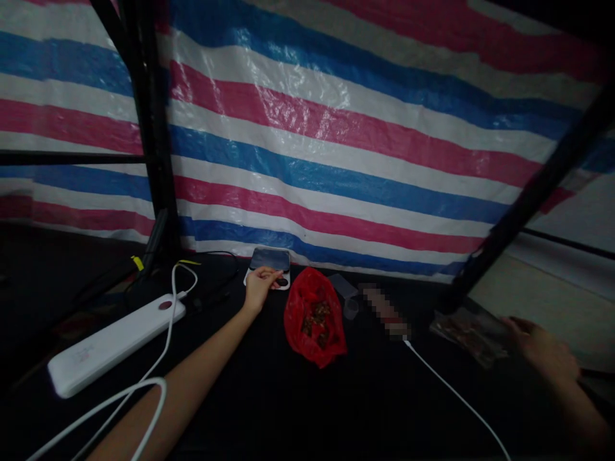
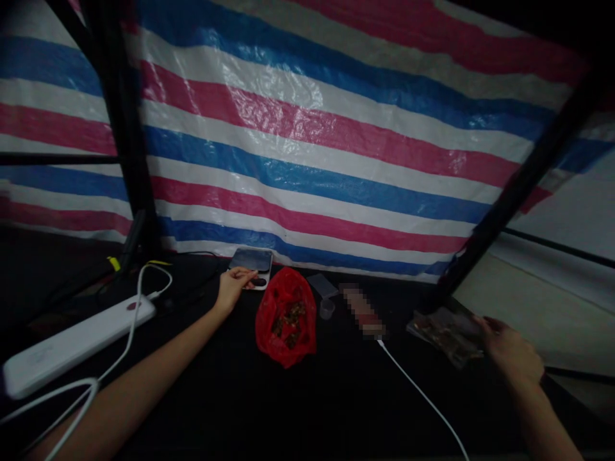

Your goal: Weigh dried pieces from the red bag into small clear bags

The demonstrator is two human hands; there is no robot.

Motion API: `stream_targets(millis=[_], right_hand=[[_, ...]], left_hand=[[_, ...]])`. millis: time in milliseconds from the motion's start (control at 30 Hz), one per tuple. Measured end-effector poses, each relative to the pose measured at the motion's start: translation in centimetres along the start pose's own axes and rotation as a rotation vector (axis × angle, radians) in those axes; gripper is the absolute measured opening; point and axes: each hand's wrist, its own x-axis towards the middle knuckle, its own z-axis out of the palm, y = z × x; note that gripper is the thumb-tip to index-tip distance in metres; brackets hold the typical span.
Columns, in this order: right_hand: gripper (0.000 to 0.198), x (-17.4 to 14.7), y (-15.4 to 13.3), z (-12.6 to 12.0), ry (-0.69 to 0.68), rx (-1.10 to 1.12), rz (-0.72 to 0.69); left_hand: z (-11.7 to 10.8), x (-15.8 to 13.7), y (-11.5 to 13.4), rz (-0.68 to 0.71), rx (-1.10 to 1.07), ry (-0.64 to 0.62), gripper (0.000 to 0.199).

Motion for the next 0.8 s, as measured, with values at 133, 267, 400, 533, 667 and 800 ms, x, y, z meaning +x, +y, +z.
stream_targets(millis=[133, 267, 400, 533, 667, 800], right_hand=[[0.043, -2.8, -3.0, 0.8, 0.207, -0.302, -0.302], [0.032, -7.1, -12.9, 4.4, -0.225, -0.196, -0.837], [0.029, -10.1, -20.4, 9.3, -0.603, -0.260, -1.089], [0.023, -11.3, -22.4, 12.6, -0.739, -0.346, -1.054], [0.020, -11.7, -22.1, 13.8, -0.714, -0.343, -0.991], [0.020, -11.2, -22.4, 13.0, -0.637, -0.302, -0.942]], left_hand=[[-0.5, 0.1, -0.1, -0.019, 0.014, -0.041, 0.033], [-0.2, -0.7, -0.1, 0.000, 0.079, -0.059, 0.044], [-0.1, -1.5, 0.1, 0.011, 0.149, -0.054, 0.054], [0.0, -1.6, -0.1, 0.021, 0.152, -0.082, 0.053], [0.5, -1.1, -0.5, 0.043, 0.189, -0.135, 0.049], [0.6, -1.1, 0.0, 0.134, 0.316, -0.141, 0.045]])
